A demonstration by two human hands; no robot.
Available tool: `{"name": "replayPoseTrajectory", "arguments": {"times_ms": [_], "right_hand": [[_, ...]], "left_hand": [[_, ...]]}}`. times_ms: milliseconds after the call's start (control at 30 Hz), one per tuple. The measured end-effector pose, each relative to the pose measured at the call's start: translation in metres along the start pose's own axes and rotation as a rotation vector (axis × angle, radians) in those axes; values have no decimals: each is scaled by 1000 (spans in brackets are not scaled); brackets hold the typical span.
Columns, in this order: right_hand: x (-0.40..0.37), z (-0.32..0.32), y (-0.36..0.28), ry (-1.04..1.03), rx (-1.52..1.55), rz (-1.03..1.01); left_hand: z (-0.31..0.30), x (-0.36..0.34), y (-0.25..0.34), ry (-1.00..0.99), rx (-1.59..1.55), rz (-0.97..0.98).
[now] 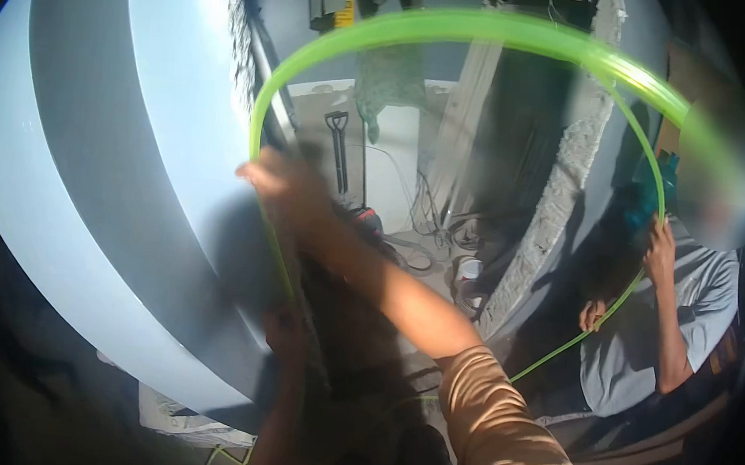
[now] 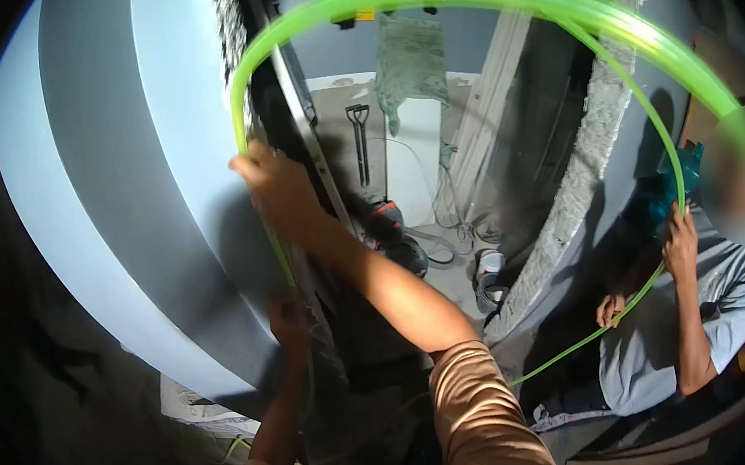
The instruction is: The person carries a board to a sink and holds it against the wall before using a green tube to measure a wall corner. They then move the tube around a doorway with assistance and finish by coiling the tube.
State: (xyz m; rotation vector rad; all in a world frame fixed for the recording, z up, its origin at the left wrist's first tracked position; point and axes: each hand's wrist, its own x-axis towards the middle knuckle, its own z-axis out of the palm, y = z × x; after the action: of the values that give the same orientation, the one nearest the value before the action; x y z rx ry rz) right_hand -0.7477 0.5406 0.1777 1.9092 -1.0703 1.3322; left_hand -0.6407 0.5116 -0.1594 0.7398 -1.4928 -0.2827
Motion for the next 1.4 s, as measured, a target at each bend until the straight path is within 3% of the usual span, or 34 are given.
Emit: {"name": "replayPoseTrajectory", "arguments": {"times_ms": [33, 100, 133, 167, 233, 333, 367, 433, 467, 500, 533, 567, 633, 700, 733, 767, 800, 833, 900, 967, 1033, 1067, 1100, 1167, 1200, 1233, 1300, 1367, 1400], "right_hand": [[2, -13, -9, -78, 27, 115], [-1, -20, -10, -88, 18, 152], [-1, -21, -7, -97, -5, 172], [-2, -19, -4, -135, 28, 206], [-15, -22, -10, -168, 67, 264], [-33, -22, -22, -324, 98, 397], [-42, -19, -24, -430, 149, 525], [-46, -29, -46, -533, 206, 674], [-43, -39, -60, -580, 145, 532], [-47, -49, -74, -614, 86, 382], [-58, -54, -84, -427, -56, 146], [-64, -56, -97, -430, -57, 156], [-79, -63, -123, -605, 181, 427], [-93, -78, -136, -739, 391, 715], [-100, -88, -137, -785, 493, 859], [-112, -97, -140, -756, 456, 889], [-125, -106, -143, -646, 254, 666], [-137, -113, -148, -545, 47, 451], [-140, -136, -166, -525, -232, 509], [-136, -177, -178, -502, -347, 524], [-134, -198, -185, -532, -416, 605], [-145, -193, -176, -502, -427, 566], [-138, -182, -175, -481, -400, 511], [-116, -168, -176, -157, -118, 466], [-125, -193, -175, -245, -76, 475], [-114, -170, -165, -353, -59, 485], [-117, -156, -170, -387, 234, 929], [-126, -144, -189, -201, 361, 869], [-144, -127, -189, -223, 395, 933]], "left_hand": [[-5, 1, 6, -29, -8, -3], [-15, -2, 31, -186, 49, -170], [-26, 8, 61, -304, 33, -363], [-31, 12, 77, -320, 20, -369], [-58, 6, 95, -575, -70, -448], [-100, 24, 159, -544, -140, -529], [-116, 43, 192, -558, -136, -532], [-151, 101, 269, -462, -18, -388], [-165, 136, 299, -478, -15, -400], [-173, 165, 330, -407, 10, -246], [-177, 186, 352, -333, 31, -91], [-179, 202, 365, -343, 30, -94], [-183, 225, 374, -544, -99, 8], [-174, 230, 363, -620, -135, -46], [-170, 229, 351, -707, -253, -182], [-163, 224, 344, -804, -365, -316], [-151, 215, 341, -709, -255, -169], [-145, 221, 355, -818, -394, -332], [-118, 206, 346, -813, -661, -90], [-101, 201, 374, -824, -876, -137], [-95, 196, 392, -772, -814, -151], [-88, 196, 390, -834, -885, -344], [-90, 203, 389, -856, -924, -551], [-105, 221, 390, -811, -935, -543], [-104, 209, 417, -778, -785, -400], [-104, 237, 405, -766, -757, -415], [-115, 270, 415, -826, -685, -369], [-119, 283, 415, -750, -599, -228], [-120, 292, 405, -713, -518, -181]]}}
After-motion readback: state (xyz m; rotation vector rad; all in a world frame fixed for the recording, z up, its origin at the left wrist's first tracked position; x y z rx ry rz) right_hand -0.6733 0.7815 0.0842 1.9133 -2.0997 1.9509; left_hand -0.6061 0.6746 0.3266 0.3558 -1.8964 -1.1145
